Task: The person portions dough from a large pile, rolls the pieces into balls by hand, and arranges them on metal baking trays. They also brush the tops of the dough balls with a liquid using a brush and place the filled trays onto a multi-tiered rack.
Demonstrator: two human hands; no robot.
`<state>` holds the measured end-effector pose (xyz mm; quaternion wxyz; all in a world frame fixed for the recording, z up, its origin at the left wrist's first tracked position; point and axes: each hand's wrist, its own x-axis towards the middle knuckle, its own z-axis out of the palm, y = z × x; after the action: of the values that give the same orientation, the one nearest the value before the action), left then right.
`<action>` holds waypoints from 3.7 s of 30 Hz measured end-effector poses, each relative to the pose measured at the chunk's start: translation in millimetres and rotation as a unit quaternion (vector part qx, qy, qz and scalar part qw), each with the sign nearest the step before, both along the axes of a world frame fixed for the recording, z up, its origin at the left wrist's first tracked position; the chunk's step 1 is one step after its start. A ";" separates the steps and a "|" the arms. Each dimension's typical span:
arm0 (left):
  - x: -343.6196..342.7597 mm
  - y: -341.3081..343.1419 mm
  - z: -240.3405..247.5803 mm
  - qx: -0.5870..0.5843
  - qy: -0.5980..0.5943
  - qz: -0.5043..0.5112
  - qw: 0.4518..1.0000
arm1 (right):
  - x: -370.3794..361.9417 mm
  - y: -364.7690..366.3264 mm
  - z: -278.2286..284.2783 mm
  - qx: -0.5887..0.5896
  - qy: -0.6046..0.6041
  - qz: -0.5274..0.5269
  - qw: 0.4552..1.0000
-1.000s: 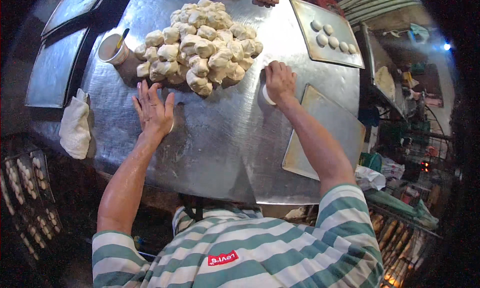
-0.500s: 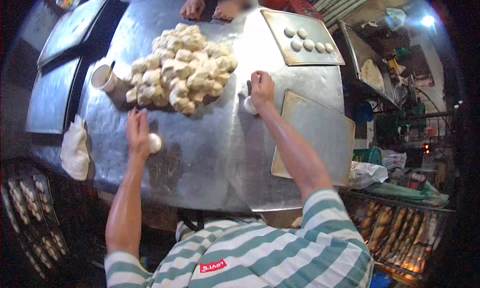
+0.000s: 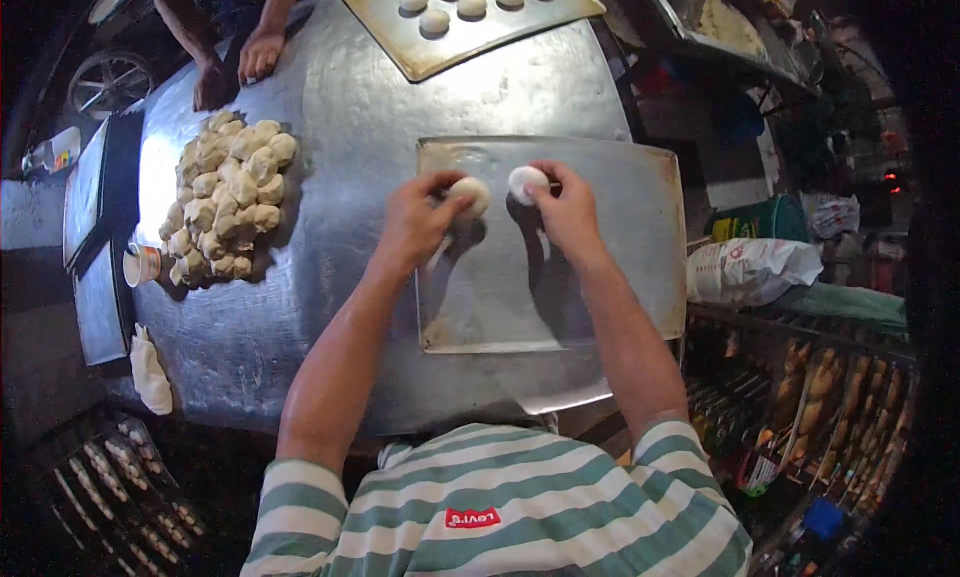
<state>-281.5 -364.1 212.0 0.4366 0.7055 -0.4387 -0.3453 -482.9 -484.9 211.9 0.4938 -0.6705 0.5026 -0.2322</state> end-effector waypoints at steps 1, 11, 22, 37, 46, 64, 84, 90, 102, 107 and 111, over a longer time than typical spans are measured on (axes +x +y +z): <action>-6.4 -18.4 -6.8 0.022 0.000 -0.001 1.000 | -6.9 -7.4 -1.7 0.005 0.004 0.011 1.000; -11.3 -27.6 -26.6 -0.008 -0.157 0.059 0.986 | 7.7 -2.8 -3.7 -0.204 0.172 0.012 0.964; 266.2 183.7 46.8 -0.023 -0.499 0.205 0.842 | 219.0 146.5 17.8 -0.163 -0.060 0.176 0.969; 263.6 326.3 36.9 -0.194 -0.024 0.292 0.936 | 331.8 222.8 50.8 -0.245 0.080 0.277 0.926; 157.3 408.3 -13.5 0.057 -0.351 0.071 0.932 | 123.3 257.6 -9.7 -0.343 0.132 0.345 0.864; 184.1 338.5 -32.4 -0.003 -0.425 0.135 0.895 | 198.4 215.6 -44.1 -0.417 0.028 0.347 0.839; 186.0 398.2 -66.5 -0.016 -0.392 0.192 0.900 | 111.8 191.2 -105.4 -0.319 0.017 0.295 0.900; 231.6 346.8 -52.6 -0.083 -0.433 0.101 0.892 | 181.2 120.6 -83.0 -0.427 0.084 0.337 0.835; 216.0 340.3 -52.0 -0.118 -0.456 0.124 0.873 | 183.6 163.1 -69.1 -0.412 0.024 0.361 0.837; 248.4 339.8 -72.1 -0.119 -0.434 0.221 0.865 | 160.7 129.6 -65.1 -0.368 0.058 0.275 0.886; 193.4 376.7 -59.7 -0.026 -0.440 0.169 0.882 | 154.9 217.6 -44.8 -0.370 0.006 0.307 0.877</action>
<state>-88.2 12.6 152.2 0.2683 0.8367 -0.4687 0.0911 -328.0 -267.2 167.1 0.2534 -0.9264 0.1519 -0.2333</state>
